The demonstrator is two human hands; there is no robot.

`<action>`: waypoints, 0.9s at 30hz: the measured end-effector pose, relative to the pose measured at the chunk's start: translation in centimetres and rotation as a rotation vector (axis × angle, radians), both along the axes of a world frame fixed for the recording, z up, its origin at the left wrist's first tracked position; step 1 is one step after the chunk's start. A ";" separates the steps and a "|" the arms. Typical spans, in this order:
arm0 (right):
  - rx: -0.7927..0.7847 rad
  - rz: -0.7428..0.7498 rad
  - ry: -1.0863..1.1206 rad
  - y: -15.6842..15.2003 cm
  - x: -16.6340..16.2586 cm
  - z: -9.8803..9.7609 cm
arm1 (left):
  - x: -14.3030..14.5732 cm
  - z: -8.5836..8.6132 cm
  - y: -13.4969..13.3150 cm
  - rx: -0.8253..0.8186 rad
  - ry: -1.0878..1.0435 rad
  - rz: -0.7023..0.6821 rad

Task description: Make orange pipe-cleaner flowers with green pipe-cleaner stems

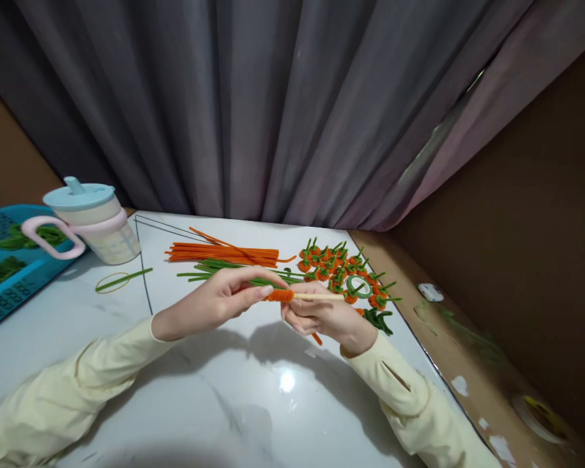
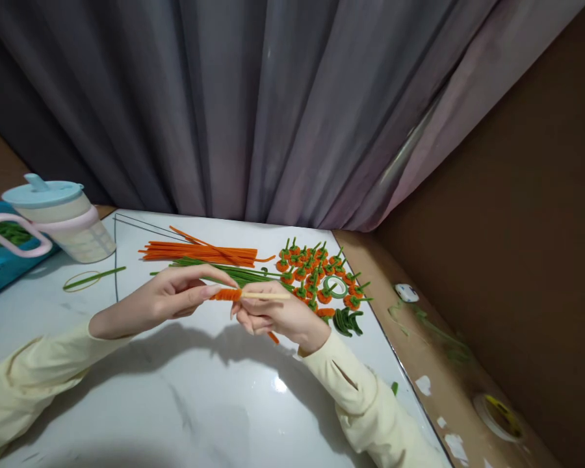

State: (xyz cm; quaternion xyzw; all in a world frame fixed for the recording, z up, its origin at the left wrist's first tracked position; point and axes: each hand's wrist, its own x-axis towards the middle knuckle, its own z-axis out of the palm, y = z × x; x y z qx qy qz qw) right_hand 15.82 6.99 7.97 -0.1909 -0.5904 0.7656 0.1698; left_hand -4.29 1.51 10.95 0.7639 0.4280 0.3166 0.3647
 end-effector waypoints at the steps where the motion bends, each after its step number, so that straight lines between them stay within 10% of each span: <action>1: -0.039 -0.033 0.014 -0.2 -0.3 -0.2 | 0.1 -0.4 0.0 0.154 0.045 0.054; 6: 0.375 -0.284 -0.223 -0.7 -0.5 0.3 | 0.0 -2.4 0.4 0.707 0.316 0.120; 11: 1.183 -0.262 -0.625 -1.7 0.3 1.0 | -0.1 -2.2 -0.1 0.623 0.647 0.114; 16: 1.657 -0.016 -0.710 -2.4 1.3 1.6 | 0.3 -0.8 -0.5 0.368 0.608 -0.027; 21: 1.478 0.023 -0.426 -0.8 1.9 2.0 | 0.0 0.9 0.0 0.072 0.350 -0.194; 27: 0.588 0.063 -0.072 0.8 1.0 -0.2 | -1.0 1.1 0.6 -0.081 0.196 -0.263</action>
